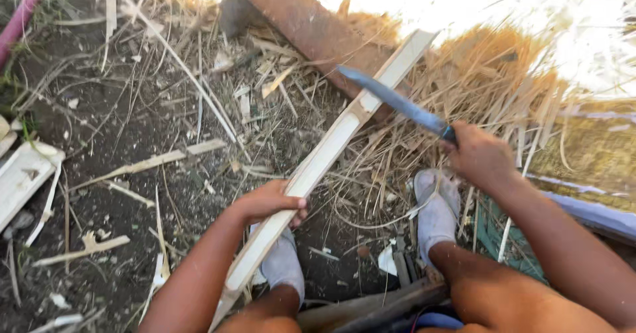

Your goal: The person uses a machete to split a long bamboo pole into thinner strips. They hold the pole with one hand and strike it repeatedly with the machete to separate the layers.

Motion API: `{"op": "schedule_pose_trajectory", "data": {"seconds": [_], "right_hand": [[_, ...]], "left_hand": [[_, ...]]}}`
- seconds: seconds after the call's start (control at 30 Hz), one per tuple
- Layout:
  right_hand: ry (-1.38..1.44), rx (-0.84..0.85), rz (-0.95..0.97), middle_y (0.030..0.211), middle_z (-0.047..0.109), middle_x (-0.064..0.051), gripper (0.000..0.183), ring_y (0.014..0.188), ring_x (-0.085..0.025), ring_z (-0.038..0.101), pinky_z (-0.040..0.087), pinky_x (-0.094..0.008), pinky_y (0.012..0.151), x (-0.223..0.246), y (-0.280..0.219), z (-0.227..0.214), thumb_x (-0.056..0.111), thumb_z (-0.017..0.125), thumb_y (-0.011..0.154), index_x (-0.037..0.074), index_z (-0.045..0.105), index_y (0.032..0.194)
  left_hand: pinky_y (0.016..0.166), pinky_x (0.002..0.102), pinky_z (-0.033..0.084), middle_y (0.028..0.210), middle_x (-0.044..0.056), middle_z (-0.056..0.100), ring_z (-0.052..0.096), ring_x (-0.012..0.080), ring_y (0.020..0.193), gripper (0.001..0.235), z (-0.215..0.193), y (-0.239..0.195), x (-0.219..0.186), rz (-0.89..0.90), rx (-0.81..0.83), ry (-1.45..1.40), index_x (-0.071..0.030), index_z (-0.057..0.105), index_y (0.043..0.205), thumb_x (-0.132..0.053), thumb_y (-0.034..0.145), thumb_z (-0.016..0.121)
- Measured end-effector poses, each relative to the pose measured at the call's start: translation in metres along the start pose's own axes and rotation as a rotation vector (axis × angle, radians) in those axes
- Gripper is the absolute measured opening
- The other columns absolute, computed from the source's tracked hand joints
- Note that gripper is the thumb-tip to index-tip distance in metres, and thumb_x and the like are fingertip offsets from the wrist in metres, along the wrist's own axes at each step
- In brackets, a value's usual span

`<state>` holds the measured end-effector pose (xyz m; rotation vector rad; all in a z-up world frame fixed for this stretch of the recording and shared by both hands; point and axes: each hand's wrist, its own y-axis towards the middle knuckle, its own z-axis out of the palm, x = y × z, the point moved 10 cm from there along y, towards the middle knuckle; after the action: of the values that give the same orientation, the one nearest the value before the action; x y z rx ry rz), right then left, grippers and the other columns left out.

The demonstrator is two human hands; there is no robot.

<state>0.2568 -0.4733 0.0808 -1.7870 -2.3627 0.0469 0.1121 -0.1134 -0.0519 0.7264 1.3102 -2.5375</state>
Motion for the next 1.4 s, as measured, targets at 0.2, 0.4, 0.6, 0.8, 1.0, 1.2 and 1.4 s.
{"op": "schedule_pose_trajectory", "data": {"seconds": [0.2, 0.4, 0.6, 0.8, 1.0, 1.2, 1.4], "right_hand": [[-0.102, 0.066, 0.191, 0.095, 0.070, -0.025, 0.042, 0.084, -0.045, 0.069, 0.052, -0.057, 0.074, -0.032, 0.038, -0.003, 0.040, 0.055, 0.114, -0.001, 0.062, 0.116], [-0.064, 0.540, -0.369, 0.080, 0.070, -0.018, 0.045, 0.070, -0.036, 0.072, 0.058, -0.050, 0.066, 0.118, -0.046, 0.059, 0.050, 0.055, 0.095, 0.006, 0.062, 0.103], [0.088, 0.306, 0.267, 0.084, 0.070, -0.023, 0.040, 0.071, -0.041, 0.071, 0.056, -0.054, 0.067, 0.032, 0.033, 0.016, 0.040, 0.054, 0.108, 0.000, 0.059, 0.107], [-0.203, 0.762, -0.040, 0.099, 0.072, -0.020, 0.026, 0.090, -0.036, 0.073, 0.059, -0.049, 0.082, 0.016, 0.009, 0.120, 0.023, 0.069, 0.079, 0.004, 0.068, 0.097], [-0.096, -0.139, 0.337, 0.090, 0.070, -0.030, 0.043, 0.084, -0.046, 0.069, 0.053, -0.056, 0.079, -0.190, 0.138, -0.014, 0.036, 0.052, 0.108, -0.005, 0.061, 0.117], [0.030, 0.205, 0.332, 0.088, 0.068, -0.034, 0.041, 0.084, -0.051, 0.067, 0.051, -0.060, 0.077, -0.042, 0.052, -0.002, 0.034, 0.046, 0.110, -0.005, 0.056, 0.119], [-0.080, 0.865, -0.032, 0.098, 0.072, -0.020, 0.055, 0.091, -0.037, 0.075, 0.060, -0.049, 0.081, 0.109, -0.024, 0.041, 0.054, 0.061, 0.092, 0.000, 0.064, 0.102]], "left_hand": [[0.049, 0.035, 0.055, 0.065, 0.010, 0.069, 0.065, 0.0185, 0.049, 0.040, -0.015, -0.030, 0.038, -0.101, -0.292, 0.373, 0.011, 0.068, 0.086, -0.027, 0.089, 0.078], [0.049, 0.037, 0.055, 0.062, 0.013, 0.070, 0.067, 0.0200, 0.048, 0.041, -0.005, -0.043, 0.020, -0.193, -0.584, 0.579, 0.002, 0.071, 0.094, -0.037, 0.083, 0.077], [0.069, 0.045, 0.059, 0.077, 0.022, 0.074, 0.075, 0.0354, 0.073, 0.047, -0.010, -0.043, 0.008, -0.057, -0.674, 0.756, -0.001, 0.077, 0.101, -0.042, 0.079, 0.075], [0.076, 0.048, 0.059, 0.085, 0.026, 0.073, 0.074, 0.0413, 0.083, 0.048, -0.021, -0.056, 0.035, -0.069, -0.715, 0.832, -0.003, 0.076, 0.101, -0.044, 0.077, 0.076], [0.074, 0.047, 0.063, 0.082, 0.025, 0.075, 0.077, 0.0393, 0.078, 0.047, -0.017, -0.083, 0.041, -0.182, -0.681, 0.762, -0.002, 0.075, 0.100, -0.043, 0.077, 0.075], [0.071, 0.055, 0.058, 0.076, 0.024, 0.071, 0.071, 0.0455, 0.074, 0.028, -0.007, -0.069, 0.003, 0.130, -0.823, 1.175, -0.001, 0.067, 0.093, -0.029, 0.096, 0.064], [0.063, 0.056, 0.057, 0.071, 0.025, 0.070, 0.070, 0.0462, 0.065, 0.019, 0.007, -0.068, 0.001, 0.208, -0.865, 1.229, 0.000, 0.062, 0.099, -0.011, 0.084, 0.062]]}}
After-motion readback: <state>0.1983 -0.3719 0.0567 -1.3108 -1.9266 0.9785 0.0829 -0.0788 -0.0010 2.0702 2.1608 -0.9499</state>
